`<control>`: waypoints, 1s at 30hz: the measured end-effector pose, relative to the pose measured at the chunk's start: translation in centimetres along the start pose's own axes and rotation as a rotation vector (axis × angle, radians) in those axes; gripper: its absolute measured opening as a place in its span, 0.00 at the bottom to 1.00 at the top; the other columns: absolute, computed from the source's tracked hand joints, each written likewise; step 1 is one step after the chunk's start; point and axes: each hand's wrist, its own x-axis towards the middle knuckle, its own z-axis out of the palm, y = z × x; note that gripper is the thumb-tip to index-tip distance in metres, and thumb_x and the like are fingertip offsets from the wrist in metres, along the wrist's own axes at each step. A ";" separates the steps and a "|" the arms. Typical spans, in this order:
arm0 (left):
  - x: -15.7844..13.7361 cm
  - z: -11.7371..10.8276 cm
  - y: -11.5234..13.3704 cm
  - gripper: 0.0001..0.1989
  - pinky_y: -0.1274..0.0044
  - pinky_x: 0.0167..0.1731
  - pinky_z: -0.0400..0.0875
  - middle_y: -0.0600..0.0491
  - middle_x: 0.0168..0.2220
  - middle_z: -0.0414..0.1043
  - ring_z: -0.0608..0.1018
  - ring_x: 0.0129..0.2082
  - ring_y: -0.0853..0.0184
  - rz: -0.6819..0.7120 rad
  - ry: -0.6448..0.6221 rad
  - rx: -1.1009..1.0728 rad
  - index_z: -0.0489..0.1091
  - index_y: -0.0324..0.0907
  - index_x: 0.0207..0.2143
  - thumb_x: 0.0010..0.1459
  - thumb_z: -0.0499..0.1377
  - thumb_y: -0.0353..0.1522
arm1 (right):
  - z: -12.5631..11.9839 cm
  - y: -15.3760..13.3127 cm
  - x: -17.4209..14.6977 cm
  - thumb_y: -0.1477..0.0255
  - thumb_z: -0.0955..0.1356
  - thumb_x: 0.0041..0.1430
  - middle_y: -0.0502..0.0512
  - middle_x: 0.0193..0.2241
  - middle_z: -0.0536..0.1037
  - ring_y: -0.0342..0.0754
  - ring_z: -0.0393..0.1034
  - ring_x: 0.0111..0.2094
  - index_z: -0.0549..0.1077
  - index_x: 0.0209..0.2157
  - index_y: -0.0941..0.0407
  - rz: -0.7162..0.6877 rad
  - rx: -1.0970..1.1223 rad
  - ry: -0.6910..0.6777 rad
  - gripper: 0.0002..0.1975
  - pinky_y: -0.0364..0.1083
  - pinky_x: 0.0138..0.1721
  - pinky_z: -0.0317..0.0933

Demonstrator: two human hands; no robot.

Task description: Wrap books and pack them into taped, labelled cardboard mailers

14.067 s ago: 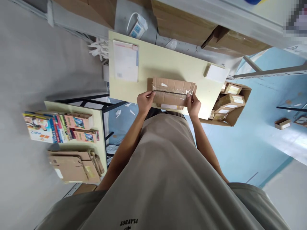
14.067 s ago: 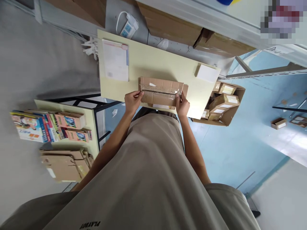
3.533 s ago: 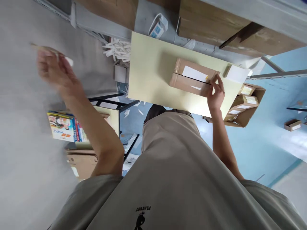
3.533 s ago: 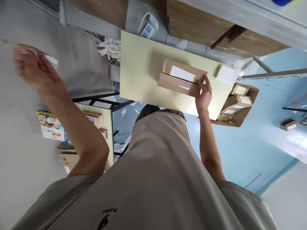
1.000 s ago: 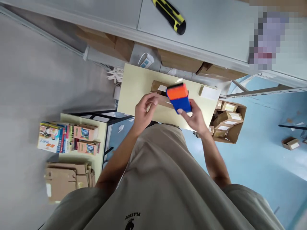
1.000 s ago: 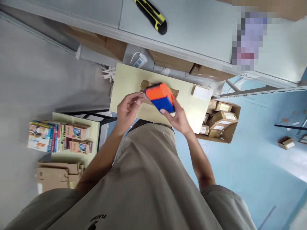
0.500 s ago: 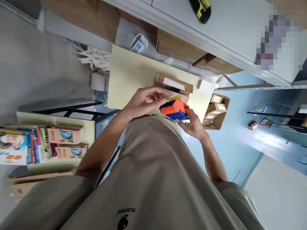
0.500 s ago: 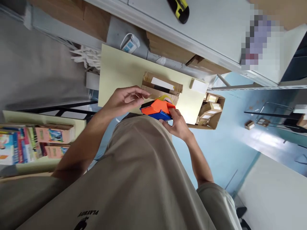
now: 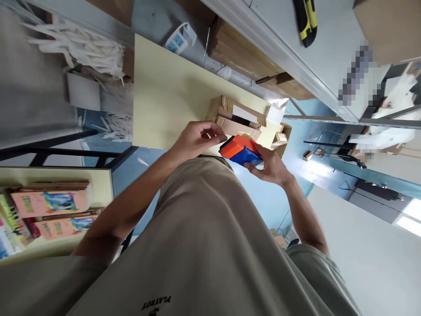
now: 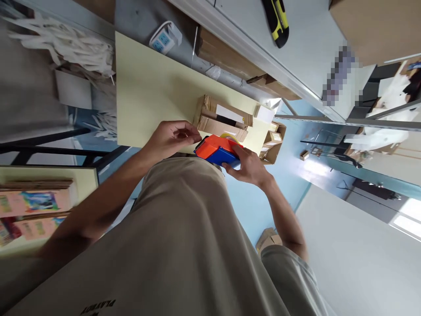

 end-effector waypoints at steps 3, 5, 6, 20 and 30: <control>0.3 0.0 -1.4 0.19 0.70 0.40 0.81 0.49 0.36 0.85 0.84 0.38 0.60 0.002 0.030 -0.031 0.83 0.43 0.37 0.59 0.79 0.47 | -0.8 -1.6 1.6 0.33 0.72 0.70 0.57 0.34 0.85 0.59 0.79 0.35 0.82 0.50 0.50 0.110 -0.065 -0.060 0.34 0.54 0.37 0.72; 0.5 0.0 -2.4 0.20 0.70 0.42 0.82 0.49 0.37 0.85 0.85 0.40 0.60 -0.001 0.068 -0.067 0.82 0.43 0.36 0.60 0.78 0.49 | -1.6 -2.4 2.5 0.31 0.70 0.70 0.57 0.33 0.85 0.57 0.79 0.34 0.80 0.43 0.51 0.162 -0.089 -0.091 0.35 0.51 0.35 0.68; 0.6 -0.2 -3.0 0.20 0.69 0.43 0.82 0.49 0.37 0.85 0.85 0.40 0.59 -0.003 0.094 -0.083 0.81 0.43 0.36 0.61 0.77 0.50 | -2.3 -2.7 2.8 0.30 0.70 0.70 0.57 0.33 0.86 0.57 0.79 0.34 0.80 0.41 0.51 0.177 -0.095 -0.110 0.36 0.51 0.35 0.66; 11.1 -1.7 -12.6 0.18 0.70 0.37 0.77 0.53 0.30 0.73 0.79 0.33 0.63 -0.158 0.273 -0.271 0.75 0.46 0.37 0.61 0.78 0.45 | -12.0 -6.4 4.3 0.36 0.75 0.69 0.50 0.21 0.77 0.53 0.76 0.28 0.81 0.32 0.50 0.301 -0.229 -0.121 0.31 0.51 0.34 0.65; 13.4 2.1 -13.9 0.09 0.69 0.47 0.80 0.50 0.35 0.80 0.82 0.40 0.61 -0.210 0.320 -0.289 0.75 0.45 0.34 0.60 0.72 0.37 | -11.7 -9.9 6.5 0.39 0.75 0.71 0.50 0.19 0.73 0.52 0.73 0.25 0.75 0.26 0.50 0.375 -0.337 -0.096 0.32 0.55 0.38 0.69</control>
